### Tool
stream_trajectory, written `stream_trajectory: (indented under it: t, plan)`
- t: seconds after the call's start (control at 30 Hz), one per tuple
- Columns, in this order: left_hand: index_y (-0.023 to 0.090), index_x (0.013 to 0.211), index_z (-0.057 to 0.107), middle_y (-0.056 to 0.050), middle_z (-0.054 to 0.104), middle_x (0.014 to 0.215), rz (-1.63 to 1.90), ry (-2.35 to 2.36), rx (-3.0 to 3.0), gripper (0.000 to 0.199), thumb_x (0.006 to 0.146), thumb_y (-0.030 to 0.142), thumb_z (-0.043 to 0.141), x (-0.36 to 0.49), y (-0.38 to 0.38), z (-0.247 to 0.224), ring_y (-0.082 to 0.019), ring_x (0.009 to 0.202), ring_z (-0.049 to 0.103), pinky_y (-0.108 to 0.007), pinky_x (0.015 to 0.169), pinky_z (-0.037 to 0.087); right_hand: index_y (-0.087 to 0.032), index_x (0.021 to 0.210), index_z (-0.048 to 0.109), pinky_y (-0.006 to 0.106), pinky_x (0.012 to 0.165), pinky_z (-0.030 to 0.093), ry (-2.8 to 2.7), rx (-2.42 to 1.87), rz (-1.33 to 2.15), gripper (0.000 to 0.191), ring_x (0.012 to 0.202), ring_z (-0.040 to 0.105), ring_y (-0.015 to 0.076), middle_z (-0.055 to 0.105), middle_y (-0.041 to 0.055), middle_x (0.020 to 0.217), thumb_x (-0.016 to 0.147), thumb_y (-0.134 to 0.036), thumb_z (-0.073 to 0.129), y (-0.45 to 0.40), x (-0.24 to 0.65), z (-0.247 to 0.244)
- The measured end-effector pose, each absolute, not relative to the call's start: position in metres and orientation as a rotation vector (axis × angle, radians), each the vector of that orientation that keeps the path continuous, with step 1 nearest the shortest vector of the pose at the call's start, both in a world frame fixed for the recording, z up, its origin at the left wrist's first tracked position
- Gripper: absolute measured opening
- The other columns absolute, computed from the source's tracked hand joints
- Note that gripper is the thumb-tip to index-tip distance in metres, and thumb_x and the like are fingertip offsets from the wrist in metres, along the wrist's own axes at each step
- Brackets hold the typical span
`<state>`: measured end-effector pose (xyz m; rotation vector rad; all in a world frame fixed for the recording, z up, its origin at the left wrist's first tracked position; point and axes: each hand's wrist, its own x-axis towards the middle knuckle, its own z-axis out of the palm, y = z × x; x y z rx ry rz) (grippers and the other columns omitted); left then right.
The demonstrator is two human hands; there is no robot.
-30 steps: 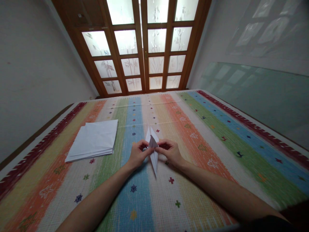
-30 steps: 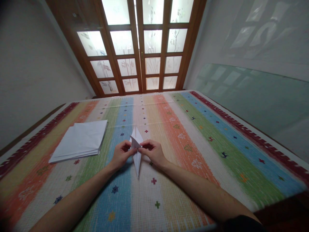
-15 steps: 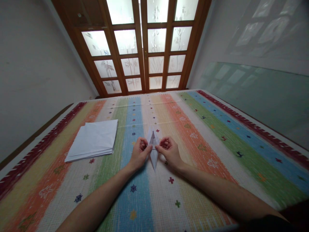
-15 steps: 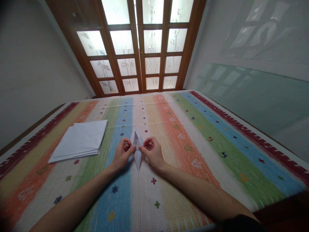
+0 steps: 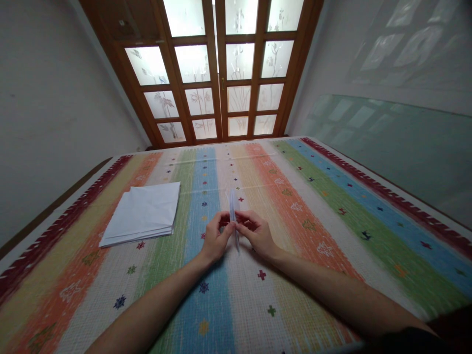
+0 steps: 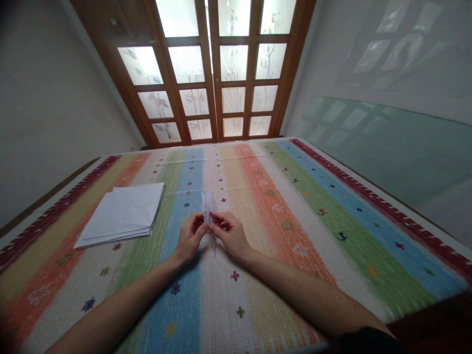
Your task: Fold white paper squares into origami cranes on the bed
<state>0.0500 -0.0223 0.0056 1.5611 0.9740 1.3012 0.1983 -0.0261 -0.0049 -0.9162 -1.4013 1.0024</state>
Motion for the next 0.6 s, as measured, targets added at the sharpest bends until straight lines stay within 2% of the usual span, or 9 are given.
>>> stream_trajectory:
  t: [0.07, 0.17, 0.3, 0.43, 0.6]
  plan:
    - [0.016, 0.093, 0.060, -0.004, 0.066, 0.084, 1.318, 0.939, 1.449, 0.035, 0.077, 0.046, 0.067, 0.050, -0.019, 0.005, -0.017, 0.077, 0.062, -0.028, 0.071, 0.048, -0.026, 0.109, 0.070, 0.030, 0.071, 0.050, -1.529, -0.891, 0.893, 0.029, 0.079, 0.058, 0.0151, 0.061, 0.0040, 0.091, 0.081, -0.028, 0.067, -0.028, 0.199, -0.004]
    - [0.016, 0.083, 0.059, 0.000, 0.062, 0.071, 1.326, 0.989, 1.277, 0.034, 0.073, 0.047, 0.069, 0.048, -0.014, 0.003, -0.013, 0.062, 0.057, -0.024, 0.060, 0.045, -0.027, 0.109, 0.070, 0.032, 0.077, 0.050, -1.638, -0.867, 0.747, 0.030, 0.086, 0.055, 0.0165, 0.056, 0.0047, 0.092, 0.084, -0.017, 0.056, -0.028, 0.200, -0.004]
    - [0.015, 0.078, 0.059, 0.002, 0.060, 0.065, 1.303, 0.988, 1.081, 0.032, 0.069, 0.043, 0.072, 0.046, -0.008, -0.001, -0.010, 0.055, 0.051, -0.022, 0.055, 0.041, -0.027, 0.104, 0.071, 0.036, 0.085, 0.049, -1.653, -0.896, 0.613, 0.041, 0.097, 0.053, 0.0187, 0.052, 0.0072, 0.107, 0.078, -0.006, 0.048, -0.023, 0.206, -0.007]
    - [0.014, 0.075, 0.060, 0.001, 0.061, 0.065, 1.276, 0.966, 1.004, 0.028, 0.067, 0.038, 0.073, 0.045, -0.007, -0.004, -0.010, 0.055, 0.052, -0.023, 0.055, 0.042, -0.027, 0.098, 0.071, 0.039, 0.089, 0.048, -1.758, -0.864, 0.623, 0.033, 0.100, 0.054, 0.0200, 0.053, 0.0074, 0.113, 0.076, -0.008, 0.054, -0.020, 0.210, -0.008]
    - [0.014, 0.073, 0.062, 0.000, 0.063, 0.065, 1.250, 0.947, 1.008, 0.025, 0.065, 0.035, 0.072, 0.045, -0.009, -0.003, -0.011, 0.057, 0.052, -0.024, 0.056, 0.042, -0.025, 0.088, 0.072, 0.038, 0.088, 0.048, -1.751, -0.842, 0.664, 0.016, 0.101, 0.056, 0.0205, 0.055, 0.0066, 0.106, 0.077, -0.017, 0.064, -0.021, 0.211, -0.006]
